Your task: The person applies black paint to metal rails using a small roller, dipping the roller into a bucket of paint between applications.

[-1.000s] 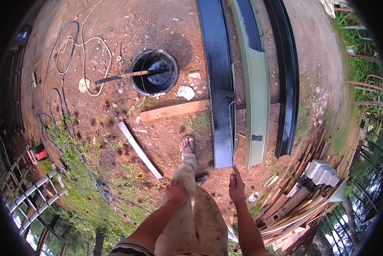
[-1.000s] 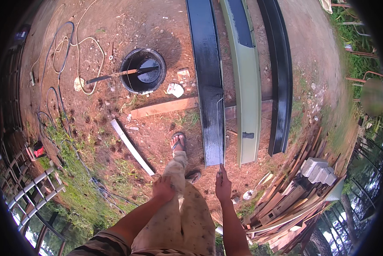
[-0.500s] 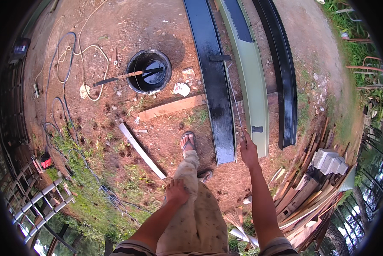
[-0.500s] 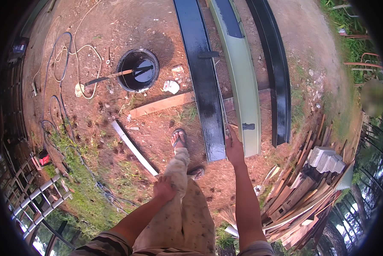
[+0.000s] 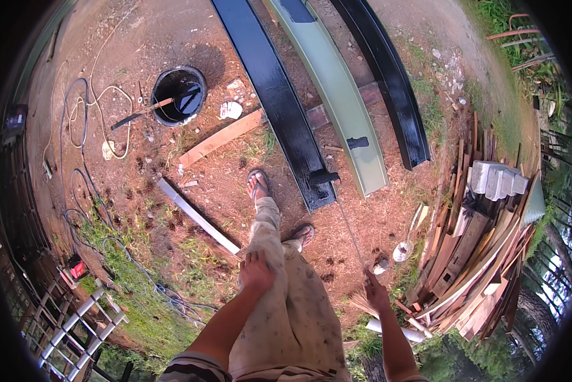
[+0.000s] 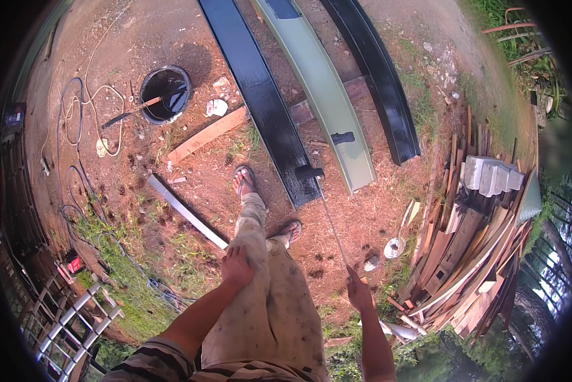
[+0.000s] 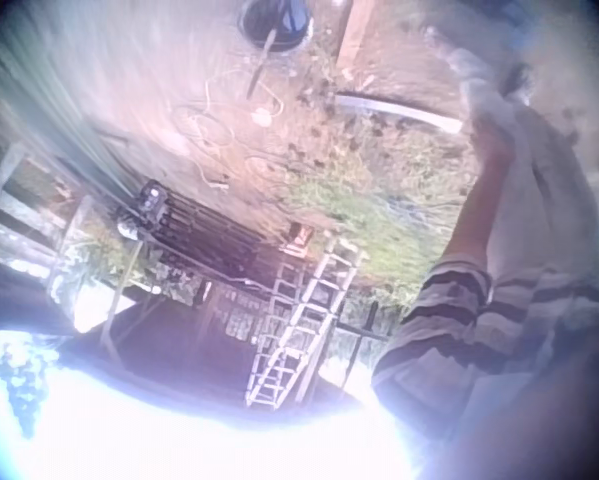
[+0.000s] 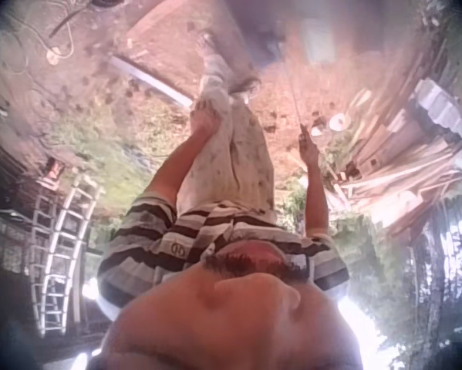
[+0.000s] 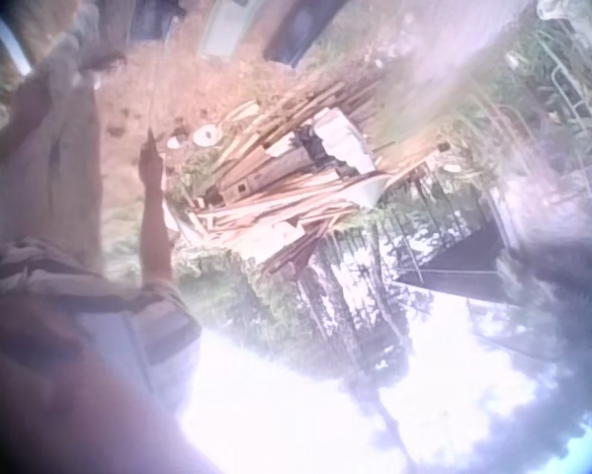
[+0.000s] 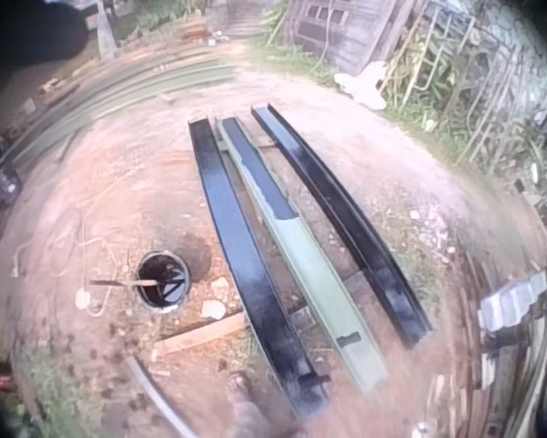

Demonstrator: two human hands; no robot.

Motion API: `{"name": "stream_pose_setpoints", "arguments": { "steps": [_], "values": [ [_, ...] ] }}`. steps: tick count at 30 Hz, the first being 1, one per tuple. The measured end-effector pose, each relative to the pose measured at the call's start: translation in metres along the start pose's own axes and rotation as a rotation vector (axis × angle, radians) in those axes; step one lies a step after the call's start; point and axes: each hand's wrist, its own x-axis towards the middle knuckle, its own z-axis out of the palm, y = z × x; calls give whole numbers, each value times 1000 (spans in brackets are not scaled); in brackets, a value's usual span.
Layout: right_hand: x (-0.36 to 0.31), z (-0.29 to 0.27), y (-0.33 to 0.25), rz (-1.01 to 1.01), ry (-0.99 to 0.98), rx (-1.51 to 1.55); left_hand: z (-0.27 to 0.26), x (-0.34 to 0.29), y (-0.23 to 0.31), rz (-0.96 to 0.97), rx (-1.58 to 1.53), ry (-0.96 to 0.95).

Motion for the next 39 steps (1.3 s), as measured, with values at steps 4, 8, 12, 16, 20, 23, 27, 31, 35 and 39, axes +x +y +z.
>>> {"name": "stream_pose_setpoints", "arguments": {
  "steps": [4, 8, 12, 16, 20, 23, 27, 31, 35, 39],
  "values": [
    [-39, 8, 52, 11, -20, -3, 8, -18, 11, 1, -10, 63],
    [-59, 22, 91, -75, 23, -10, 23, -38, 7, -18, -37, 139],
    [-44, 17, 79, 17, -11, -50, 43, -52, -4, -42, -36, 156],
    [6, 17, 51, -31, -11, 78, 73, -59, -10, -24, -13, 113],
    [46, 6, 23, -136, 29, 99, 79, -62, -7, -17, 12, 79],
    [22, 4, 43, -115, 33, 112, 76, -62, -7, -28, -12, 63],
    [-40, 2, 99, 75, -67, 42, 76, -63, -14, -47, 24, 119],
    [-74, 9, 144, -107, 13, 28, 70, -60, -16, -40, 11, 112],
    [-72, -1, 118, -61, -10, -3, 66, -60, -21, -67, -14, 100],
    [-25, -2, 95, -61, -28, 65, 59, -57, -22, -61, -45, 61]
  ]
}}
